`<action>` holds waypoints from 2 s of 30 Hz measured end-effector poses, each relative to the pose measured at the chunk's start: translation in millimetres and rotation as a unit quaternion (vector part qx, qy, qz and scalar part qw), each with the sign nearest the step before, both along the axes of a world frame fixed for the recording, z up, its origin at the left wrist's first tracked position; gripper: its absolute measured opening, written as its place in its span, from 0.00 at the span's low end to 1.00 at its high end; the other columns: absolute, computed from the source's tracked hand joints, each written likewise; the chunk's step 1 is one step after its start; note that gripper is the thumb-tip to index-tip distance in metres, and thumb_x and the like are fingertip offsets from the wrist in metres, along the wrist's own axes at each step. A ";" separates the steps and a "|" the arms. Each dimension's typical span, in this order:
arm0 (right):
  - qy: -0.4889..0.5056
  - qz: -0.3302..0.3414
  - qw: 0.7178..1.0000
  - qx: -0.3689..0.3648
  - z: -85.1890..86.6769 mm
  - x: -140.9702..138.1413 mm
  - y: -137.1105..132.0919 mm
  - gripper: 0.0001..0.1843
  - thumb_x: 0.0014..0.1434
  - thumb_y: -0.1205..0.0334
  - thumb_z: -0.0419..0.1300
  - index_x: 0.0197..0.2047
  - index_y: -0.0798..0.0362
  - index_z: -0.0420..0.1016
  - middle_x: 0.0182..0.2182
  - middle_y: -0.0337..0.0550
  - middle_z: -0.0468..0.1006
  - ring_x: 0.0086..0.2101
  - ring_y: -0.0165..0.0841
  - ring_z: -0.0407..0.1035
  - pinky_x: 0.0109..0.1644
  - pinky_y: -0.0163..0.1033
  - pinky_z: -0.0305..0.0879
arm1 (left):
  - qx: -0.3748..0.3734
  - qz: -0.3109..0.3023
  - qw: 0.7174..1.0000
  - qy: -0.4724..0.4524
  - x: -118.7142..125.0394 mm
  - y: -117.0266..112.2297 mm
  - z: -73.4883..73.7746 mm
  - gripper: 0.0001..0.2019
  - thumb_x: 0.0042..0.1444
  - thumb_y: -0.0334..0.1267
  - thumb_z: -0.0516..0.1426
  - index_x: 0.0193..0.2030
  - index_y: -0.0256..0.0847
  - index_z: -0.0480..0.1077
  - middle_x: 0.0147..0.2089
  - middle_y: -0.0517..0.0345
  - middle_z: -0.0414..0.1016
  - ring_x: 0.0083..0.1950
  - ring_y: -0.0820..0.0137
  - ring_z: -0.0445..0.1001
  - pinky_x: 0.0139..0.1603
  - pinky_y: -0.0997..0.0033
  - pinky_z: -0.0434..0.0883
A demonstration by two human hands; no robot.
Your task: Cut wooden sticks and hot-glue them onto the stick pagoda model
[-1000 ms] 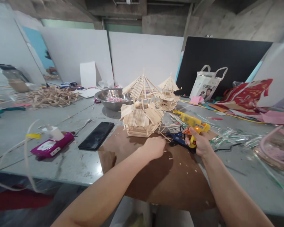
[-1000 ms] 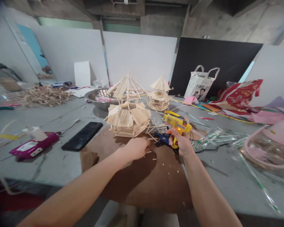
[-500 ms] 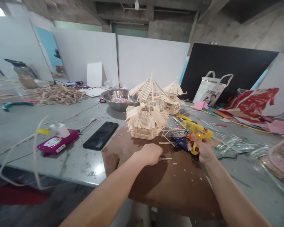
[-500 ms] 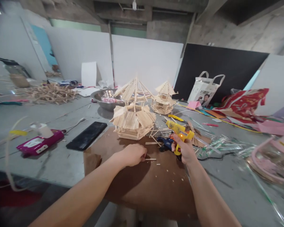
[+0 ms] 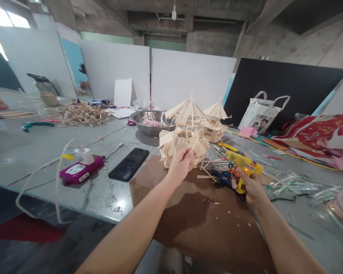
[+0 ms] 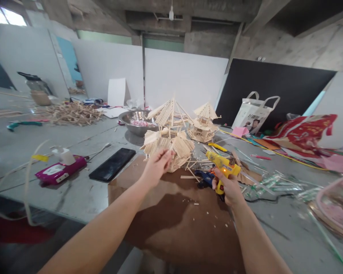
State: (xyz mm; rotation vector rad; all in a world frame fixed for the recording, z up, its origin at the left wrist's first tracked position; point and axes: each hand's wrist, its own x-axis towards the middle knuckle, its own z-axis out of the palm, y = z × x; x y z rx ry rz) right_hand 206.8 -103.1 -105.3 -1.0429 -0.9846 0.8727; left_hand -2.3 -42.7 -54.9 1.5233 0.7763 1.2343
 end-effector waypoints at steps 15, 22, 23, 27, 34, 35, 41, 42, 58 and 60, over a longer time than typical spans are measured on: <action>0.018 0.006 1.000 -0.003 -1.8 -1.0 -0.8 0.13 0.42 0.54 0.61 0.27 0.54 0.67 0.25 0.39 0.73 0.11 0.21 0.58 0.13 0.30 0.51 | -0.120 -0.022 0.988 -0.097 -15.9 22.5 58.1 0.06 0.52 0.29 0.47 0.29 0.35 0.62 0.14 0.69 0.54 0.08 0.86 0.45 0.11 0.81 0.39; 0.005 0.014 1.000 -0.007 -3.1 -0.3 -0.5 0.14 0.40 0.53 0.61 0.27 0.54 0.68 0.27 0.40 0.74 0.12 0.21 0.58 0.13 0.30 0.51 | -0.127 -0.030 0.986 -0.103 -17.2 31.3 62.3 0.06 0.51 0.28 0.48 0.26 0.34 0.63 0.14 0.67 0.55 0.09 0.86 0.47 0.11 0.81 0.41; 0.005 0.013 1.000 -0.008 -2.7 -0.7 -0.6 0.14 0.40 0.53 0.62 0.27 0.54 0.68 0.27 0.41 0.74 0.12 0.21 0.58 0.13 0.30 0.51 | -0.125 -0.036 0.986 -0.105 -17.1 32.2 62.2 0.06 0.51 0.28 0.48 0.25 0.34 0.63 0.14 0.66 0.55 0.09 0.85 0.47 0.11 0.81 0.41; 0.006 0.008 1.000 -0.005 -0.2 -2.9 -1.8 0.14 0.39 0.53 0.62 0.27 0.54 0.67 0.26 0.40 0.74 0.11 0.21 0.58 0.13 0.30 0.50 | -0.135 -0.055 0.983 -0.108 -16.0 34.0 62.5 0.05 0.50 0.27 0.49 0.26 0.33 0.64 0.15 0.66 0.57 0.10 0.85 0.48 0.11 0.81 0.42; -0.001 0.016 1.000 -0.001 -0.2 -2.0 -2.2 0.13 0.41 0.54 0.61 0.27 0.54 0.67 0.27 0.40 0.73 0.11 0.21 0.58 0.14 0.30 0.50 | -0.151 -0.073 0.979 -0.116 -15.5 34.9 66.0 0.05 0.51 0.27 0.48 0.27 0.33 0.63 0.15 0.66 0.57 0.10 0.85 0.49 0.11 0.82 0.42; -0.001 0.016 1.000 0.001 -0.5 -1.7 -2.0 0.13 0.41 0.54 0.61 0.27 0.54 0.68 0.26 0.40 0.73 0.11 0.21 0.58 0.14 0.31 0.51 | -0.157 -0.081 0.977 -0.118 -16.1 35.1 66.4 0.05 0.51 0.27 0.48 0.28 0.33 0.63 0.15 0.66 0.57 0.10 0.85 0.49 0.11 0.82 0.42; -0.003 0.021 1.000 0.003 -1.0 -1.6 -1.5 0.12 0.42 0.54 0.61 0.28 0.54 0.68 0.27 0.42 0.74 0.12 0.21 0.58 0.14 0.31 0.51 | -0.179 -0.127 0.967 -0.128 -20.4 37.4 66.3 0.06 0.52 0.27 0.47 0.31 0.34 0.63 0.16 0.65 0.59 0.10 0.85 0.49 0.11 0.82 0.42; -0.006 0.022 1.000 0.004 -0.9 -1.8 -1.6 0.12 0.42 0.54 0.60 0.28 0.54 0.68 0.27 0.42 0.74 0.12 0.21 0.58 0.14 0.31 0.51 | -0.178 -0.129 0.967 -0.128 -20.8 37.8 66.1 0.06 0.52 0.27 0.47 0.31 0.34 0.63 0.16 0.64 0.60 0.10 0.85 0.49 0.11 0.82 0.42; -0.008 0.025 1.000 0.003 0.2 -2.8 -2.8 0.12 0.42 0.54 0.60 0.27 0.54 0.68 0.28 0.42 0.74 0.12 0.21 0.58 0.14 0.31 0.51 | -0.185 -0.190 0.955 -0.133 -28.3 44.8 64.9 0.07 0.52 0.27 0.46 0.35 0.34 0.64 0.17 0.64 0.61 0.09 0.85 0.48 0.10 0.83 0.42; -0.007 0.029 1.000 0.003 1.1 -3.4 -3.2 0.12 0.43 0.54 0.60 0.28 0.54 0.68 0.28 0.42 0.74 0.12 0.21 0.58 0.14 0.31 0.51 | -0.181 -0.205 0.952 -0.139 -28.7 46.8 62.8 0.07 0.52 0.28 0.46 0.35 0.34 0.64 0.17 0.64 0.61 0.09 0.85 0.48 0.10 0.83 0.43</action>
